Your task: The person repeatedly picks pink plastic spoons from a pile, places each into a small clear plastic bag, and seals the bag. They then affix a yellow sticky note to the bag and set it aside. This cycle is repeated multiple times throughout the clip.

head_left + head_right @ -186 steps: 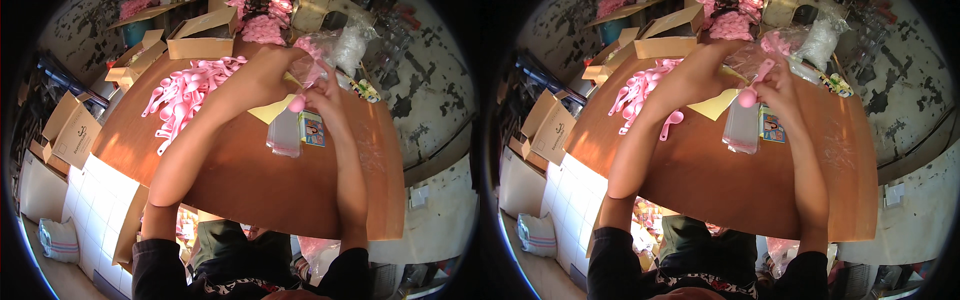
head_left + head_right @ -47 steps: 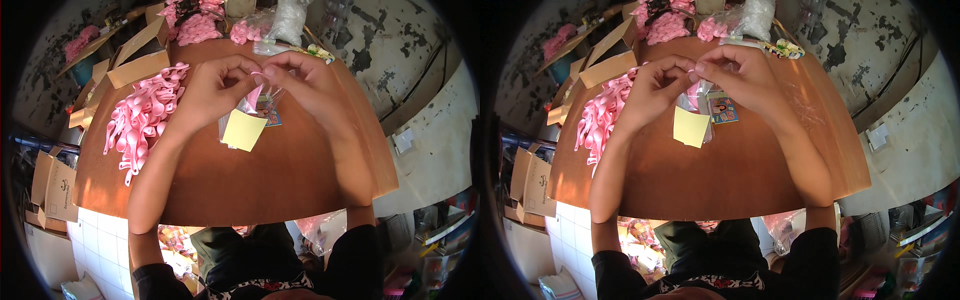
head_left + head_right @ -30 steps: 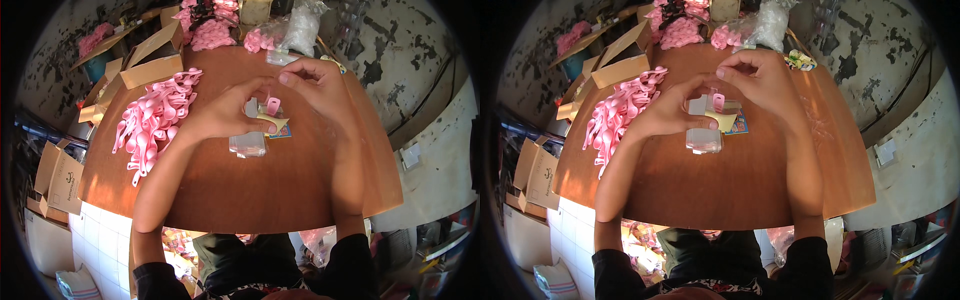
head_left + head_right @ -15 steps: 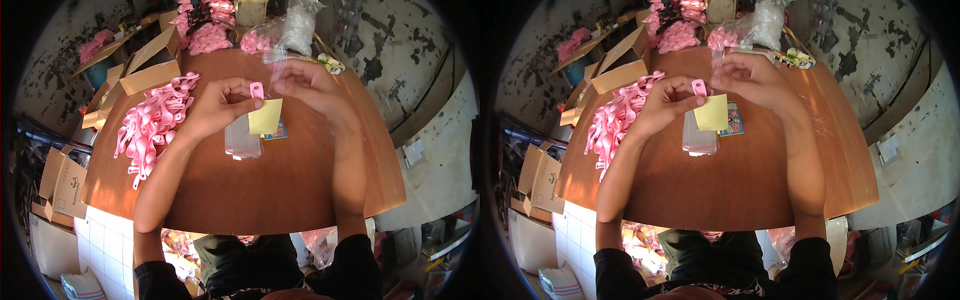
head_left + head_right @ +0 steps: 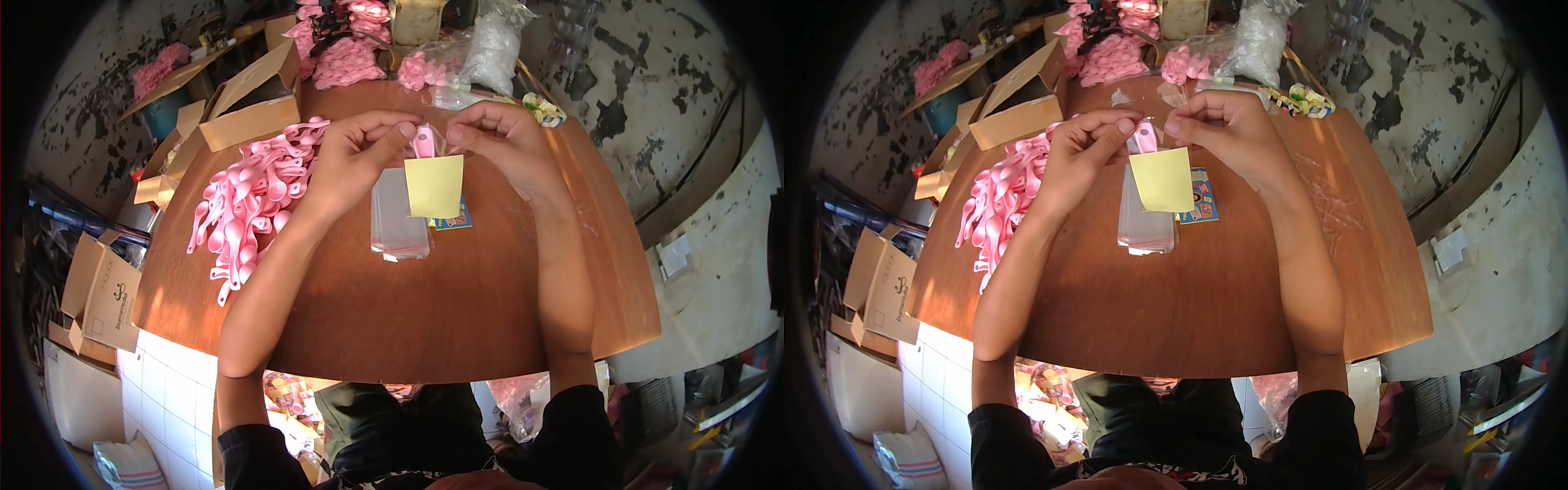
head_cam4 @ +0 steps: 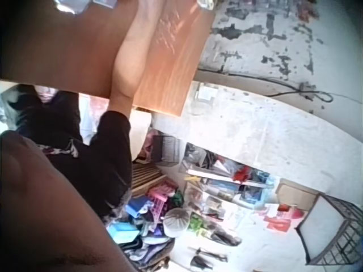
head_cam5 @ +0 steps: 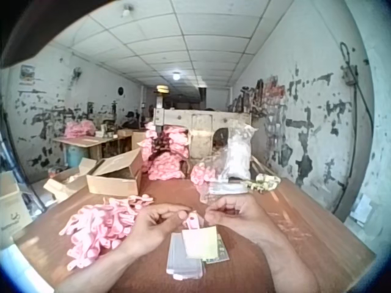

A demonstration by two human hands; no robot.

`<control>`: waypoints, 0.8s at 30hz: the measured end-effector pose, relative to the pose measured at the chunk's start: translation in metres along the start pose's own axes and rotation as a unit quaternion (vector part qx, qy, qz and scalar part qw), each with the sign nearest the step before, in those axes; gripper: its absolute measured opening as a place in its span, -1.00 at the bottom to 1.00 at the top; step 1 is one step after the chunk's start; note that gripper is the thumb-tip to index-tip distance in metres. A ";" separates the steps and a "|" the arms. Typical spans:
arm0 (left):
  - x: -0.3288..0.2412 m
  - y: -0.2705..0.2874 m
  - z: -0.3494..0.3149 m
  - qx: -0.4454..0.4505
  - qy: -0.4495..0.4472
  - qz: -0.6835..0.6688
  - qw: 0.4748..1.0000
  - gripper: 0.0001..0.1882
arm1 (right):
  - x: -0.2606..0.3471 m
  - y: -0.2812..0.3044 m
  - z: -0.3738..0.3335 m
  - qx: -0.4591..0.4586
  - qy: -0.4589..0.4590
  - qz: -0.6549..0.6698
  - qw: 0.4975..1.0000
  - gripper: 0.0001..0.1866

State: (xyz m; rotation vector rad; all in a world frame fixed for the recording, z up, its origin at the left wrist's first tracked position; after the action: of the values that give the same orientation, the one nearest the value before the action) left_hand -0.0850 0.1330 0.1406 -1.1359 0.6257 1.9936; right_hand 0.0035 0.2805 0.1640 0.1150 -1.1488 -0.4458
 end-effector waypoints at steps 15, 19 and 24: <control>-0.008 0.009 0.002 0.002 -0.001 -0.026 1.000 -0.72 | 0.012 -0.002 -0.002 0.013 0.078 0.098 0.992 -0.85; -0.012 0.012 0.001 0.048 -0.035 -0.037 0.998 -0.74 | 0.013 -0.002 -0.003 0.047 0.094 0.094 0.990 -0.85; -0.021 0.017 -0.002 0.056 -0.053 0.012 0.997 -0.80 | 0.019 -0.003 -0.005 0.052 0.080 0.046 0.994 -0.85</control>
State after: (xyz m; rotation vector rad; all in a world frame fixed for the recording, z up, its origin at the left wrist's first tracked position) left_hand -0.0903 0.1139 0.1582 -0.9533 0.6888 1.9993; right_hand 0.0141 0.2697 0.1776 0.1844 -1.0158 -0.2899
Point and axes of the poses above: each hand's wrist, its own z-axis towards the middle knuckle, its own y-axis out of the back of the hand, x = y × z, the point moved 8 cm from there along z, towards the middle knuckle, and after that the axes turned 3 degrees about -z, right-handed, at the moved point
